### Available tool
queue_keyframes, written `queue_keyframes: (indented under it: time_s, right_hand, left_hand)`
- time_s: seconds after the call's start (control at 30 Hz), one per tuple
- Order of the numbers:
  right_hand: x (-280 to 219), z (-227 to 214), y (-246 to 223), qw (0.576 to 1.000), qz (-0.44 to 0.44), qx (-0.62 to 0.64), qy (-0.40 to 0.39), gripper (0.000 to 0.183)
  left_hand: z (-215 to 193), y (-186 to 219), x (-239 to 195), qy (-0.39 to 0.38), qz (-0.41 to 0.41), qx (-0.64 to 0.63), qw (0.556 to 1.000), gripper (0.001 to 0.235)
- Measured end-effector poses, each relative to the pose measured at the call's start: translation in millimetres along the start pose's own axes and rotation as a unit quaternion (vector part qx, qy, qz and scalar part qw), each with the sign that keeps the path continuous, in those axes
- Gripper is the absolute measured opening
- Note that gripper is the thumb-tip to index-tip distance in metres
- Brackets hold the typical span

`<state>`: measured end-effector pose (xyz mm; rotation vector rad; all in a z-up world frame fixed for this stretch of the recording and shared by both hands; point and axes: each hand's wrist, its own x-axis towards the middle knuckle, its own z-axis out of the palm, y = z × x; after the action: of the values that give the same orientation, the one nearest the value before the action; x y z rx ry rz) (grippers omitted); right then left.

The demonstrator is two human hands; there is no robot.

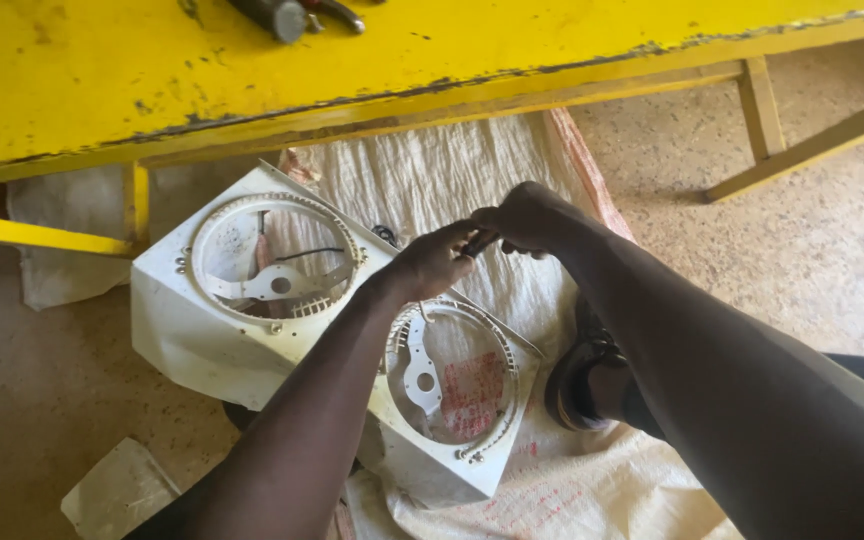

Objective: Removing screws from a white plastic appliance housing using a manual screwdriver while sitting on the floor.

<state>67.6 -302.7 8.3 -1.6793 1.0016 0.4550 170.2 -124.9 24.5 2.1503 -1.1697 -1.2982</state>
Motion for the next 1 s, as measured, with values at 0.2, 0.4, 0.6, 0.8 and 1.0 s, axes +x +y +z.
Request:
queue_keyframes:
  time_s: [0.2, 0.4, 0.6, 0.8, 1.0]
  right_hand:
    - [-23.2, -8.2, -12.8, 0.964, -0.177, -0.191, -0.051, 0.041]
    - [-1.8, 15.5, -8.3, 0.958, -0.224, -0.179, 0.005, 0.061]
    - [-7.1, 30.3, -35.7, 0.933, -0.116, -0.321, 0.115, 0.047]
    - [76.6, 27.2, 10.8, 0.501, -0.526, -0.669, 0.157, 0.015]
    - [-10.4, 15.6, -28.5, 0.903, -0.16, -0.389, 0.086, 0.035]
  left_hand:
    - [6.2, -23.3, 23.7, -0.005, 0.063, 0.015, 0.998, 0.034]
    - [18.4, -42.8, 45.9, 0.127, 0.018, 0.178, 0.976, 0.033]
    - [30.0, -59.4, 71.7, 0.272, 0.053, 0.203, 0.939, 0.044]
    - [22.3, -77.1, 69.3, 0.08, 0.051, -0.04, 0.995, 0.034]
    - [4.8, -27.4, 36.0, 0.154, 0.022, 0.085, 0.984, 0.034]
